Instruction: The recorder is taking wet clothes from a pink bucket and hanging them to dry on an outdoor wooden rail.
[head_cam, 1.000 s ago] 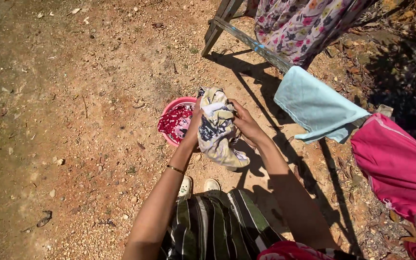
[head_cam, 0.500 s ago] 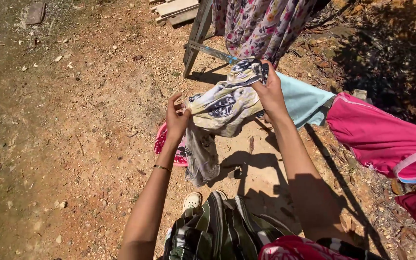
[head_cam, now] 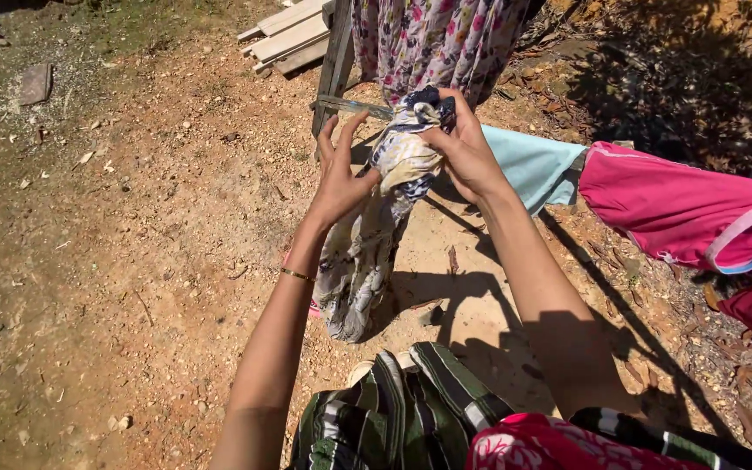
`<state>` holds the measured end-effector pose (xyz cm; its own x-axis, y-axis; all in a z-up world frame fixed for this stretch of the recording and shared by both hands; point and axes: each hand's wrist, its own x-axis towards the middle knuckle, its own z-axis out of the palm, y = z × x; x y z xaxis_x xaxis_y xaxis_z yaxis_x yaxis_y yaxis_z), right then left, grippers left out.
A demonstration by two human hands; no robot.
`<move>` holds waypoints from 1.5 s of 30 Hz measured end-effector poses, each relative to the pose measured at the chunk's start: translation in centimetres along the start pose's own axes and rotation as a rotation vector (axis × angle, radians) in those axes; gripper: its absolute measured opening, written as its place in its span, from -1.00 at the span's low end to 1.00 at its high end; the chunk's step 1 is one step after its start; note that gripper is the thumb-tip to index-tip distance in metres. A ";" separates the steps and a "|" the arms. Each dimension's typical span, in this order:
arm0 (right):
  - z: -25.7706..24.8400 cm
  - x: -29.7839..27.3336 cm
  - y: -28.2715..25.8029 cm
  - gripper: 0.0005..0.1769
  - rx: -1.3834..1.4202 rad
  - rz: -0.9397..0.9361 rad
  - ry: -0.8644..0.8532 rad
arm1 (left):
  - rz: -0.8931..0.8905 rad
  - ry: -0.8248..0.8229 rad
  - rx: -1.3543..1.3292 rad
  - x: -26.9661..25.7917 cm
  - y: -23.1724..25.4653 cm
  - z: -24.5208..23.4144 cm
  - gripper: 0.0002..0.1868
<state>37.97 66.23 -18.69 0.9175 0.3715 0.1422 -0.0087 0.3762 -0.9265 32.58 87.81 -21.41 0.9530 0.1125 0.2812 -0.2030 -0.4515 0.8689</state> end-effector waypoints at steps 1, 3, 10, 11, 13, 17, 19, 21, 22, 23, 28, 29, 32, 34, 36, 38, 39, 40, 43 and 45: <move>0.0 0.0 0.6 -0.43 0.001 0.009 -0.008 | 0.062 -0.163 -0.157 0.3 0.7 0.1 -0.18; 0.1 -0.1 1.3 -0.38 0.001 0.017 -0.016 | 0.127 -0.325 -0.313 0.9 0.7 0.5 -0.18; -0.9 -1.6 -0.9 -0.56 0.091 0.042 0.090 | -0.017 -0.083 -0.211 2.7 -2.4 1.3 -0.78; -1.5 -1.7 -1.0 -0.60 0.048 0.048 0.092 | -0.011 0.026 -0.225 2.9 -2.4 1.1 -0.81; -2.5 -1.7 -0.5 -0.64 -0.044 0.014 0.093 | 0.001 0.072 -0.264 3.4 -3.0 1.0 -0.84; -2.8 -1.6 0.0 -0.71 -0.596 0.041 0.130 | 0.018 0.149 -0.342 3.5 -1.9 -0.3 -0.85; -2.3 -1.5 -0.1 -0.71 -0.743 0.013 0.097 | 0.043 0.178 -0.335 3.7 -2.2 -1.1 -0.86; -2.4 -1.3 0.1 -0.69 -0.890 -0.017 0.060 | 0.068 0.211 -0.329 4.2 -2.4 -2.0 -0.88; -2.7 -1.1 0.3 -0.64 -0.931 -0.047 -0.009 | 0.076 0.226 -0.360 4.4 -2.5 -2.6 -0.89; -3.0 -1.0 0.6 -0.59 -0.971 -0.078 -0.079 | 0.085 0.241 -0.391 4.6 -2.6 -3.2 -0.89; -2.0 0.2 0.5 -0.55 -0.899 -0.083 -0.122 | 0.162 0.316 -0.350 5.7 -3.9 -5.4 -0.79; -1.8 0.6 0.5 -0.53 -0.868 -0.032 -0.112 | 0.184 0.328 -0.367 5.9 -3.8 -5.9 -0.73; -1.1 1.7 1.1 -0.51 -0.645 0.042 -0.088 | 0.323 0.392 -0.284 6.7 -5.2 -7.4 -0.58; -1.2 1.9 1.1 -0.46 -0.629 0.001 -0.059 | 0.201 0.424 -0.279 6.4 -3.9 -9.1 -0.58; -1.7 2.2 1.3 -0.39 -0.613 -0.037 -0.030 | 0.076 0.452 -0.274 6.5 -4.5 -10.6 -0.59; -2.9 2.6 1.7 -0.28 -0.723 -0.055 0.046 | 0.335 0.483 -0.133 6.8 -6.8 -11.8 -0.51; -2.7 2.5 1.3 -0.28 -0.721 -0.051 0.042 | 0.331 0.485 -0.130 6.9 -7.9 -12.4 -0.51; -2.6 2.5 0.8 -0.19 -0.791 -0.023 0.051 | 0.322 0.517 -0.157 7.2 -9.0 -12.9 -0.47; -1.7 1.6 -0.9 -0.02 -0.956 -0.093 -0.059 | 0.228 0.563 -0.146 7.0 -10.7 -14.5 -0.44; -1.2 1.2 -1.4 0.05 -1.047 -0.194 -0.181 | 0.144 0.579 -0.108 6.6 -12.3 -15.2 -0.46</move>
<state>39.62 65.11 -17.66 0.7933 0.5360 0.2887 0.5540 -0.4387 -0.7076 37.95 107.58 -24.01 0.6435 0.5337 0.5487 -0.3718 -0.4087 0.8335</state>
